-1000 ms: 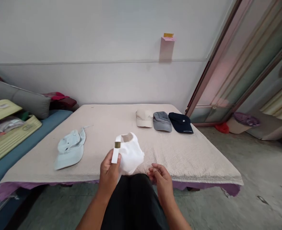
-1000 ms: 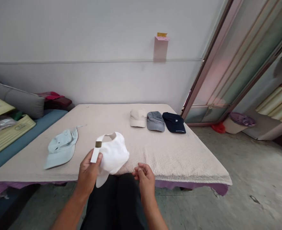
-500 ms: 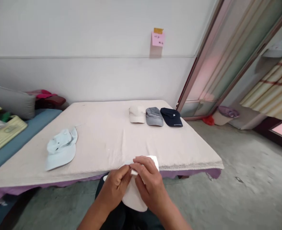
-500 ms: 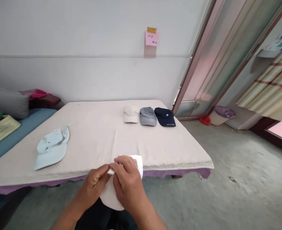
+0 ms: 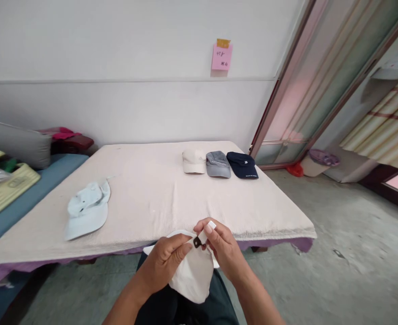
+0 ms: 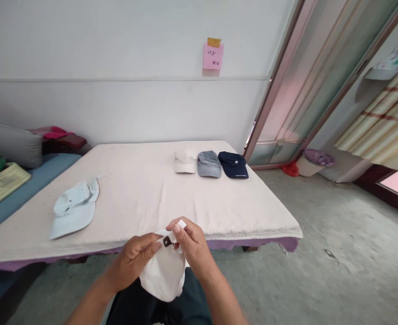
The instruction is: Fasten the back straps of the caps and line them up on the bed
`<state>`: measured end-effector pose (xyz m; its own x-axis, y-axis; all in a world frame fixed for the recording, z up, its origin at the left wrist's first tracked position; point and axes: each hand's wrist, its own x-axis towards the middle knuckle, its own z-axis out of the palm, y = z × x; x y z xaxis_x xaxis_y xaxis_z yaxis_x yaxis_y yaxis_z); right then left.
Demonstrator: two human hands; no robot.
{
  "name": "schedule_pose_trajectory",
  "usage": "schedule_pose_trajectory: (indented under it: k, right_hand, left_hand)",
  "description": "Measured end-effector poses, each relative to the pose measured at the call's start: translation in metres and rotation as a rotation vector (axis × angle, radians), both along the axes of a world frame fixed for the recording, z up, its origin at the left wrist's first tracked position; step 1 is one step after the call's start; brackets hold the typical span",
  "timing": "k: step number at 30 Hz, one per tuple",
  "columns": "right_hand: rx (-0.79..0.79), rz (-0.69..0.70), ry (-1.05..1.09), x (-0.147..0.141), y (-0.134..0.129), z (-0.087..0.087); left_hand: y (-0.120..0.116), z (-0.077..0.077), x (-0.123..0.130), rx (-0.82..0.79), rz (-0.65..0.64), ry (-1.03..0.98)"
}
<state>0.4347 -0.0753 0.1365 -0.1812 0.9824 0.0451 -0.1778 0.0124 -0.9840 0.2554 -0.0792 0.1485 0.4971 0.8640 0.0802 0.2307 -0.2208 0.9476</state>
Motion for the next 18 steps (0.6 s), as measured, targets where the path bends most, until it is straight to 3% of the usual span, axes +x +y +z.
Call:
schedule_pose_trajectory:
  k: [4, 7, 9, 11, 14, 18]
  right_hand:
    - [0.037, 0.174, 0.023, 0.008, -0.001, 0.01]
    - [-0.019, 0.361, 0.104, 0.014, -0.001, 0.02]
    - [-0.064, 0.412, 0.121, 0.015, 0.002, 0.023]
    - [-0.081, 0.356, 0.08, 0.016, 0.008, 0.022]
    - [-0.122, 0.117, 0.084, 0.017, 0.019, 0.014]
    - [-0.208, -0.148, 0.491, 0.021, 0.031, -0.006]
  left_hand:
    - [0.005, 0.013, -0.008, -0.049, -0.053, -0.012]
    - [0.009, 0.024, -0.016, -0.104, -0.138, -0.014]
    - [0.009, 0.029, -0.021, -0.149, -0.154, -0.036]
    - [0.008, 0.03, -0.025, -0.218, -0.119, -0.105]
    - [0.006, 0.026, -0.027, -0.356, 0.04, -0.302]
    - [0.006, 0.021, -0.023, -0.549, 0.259, -0.631]
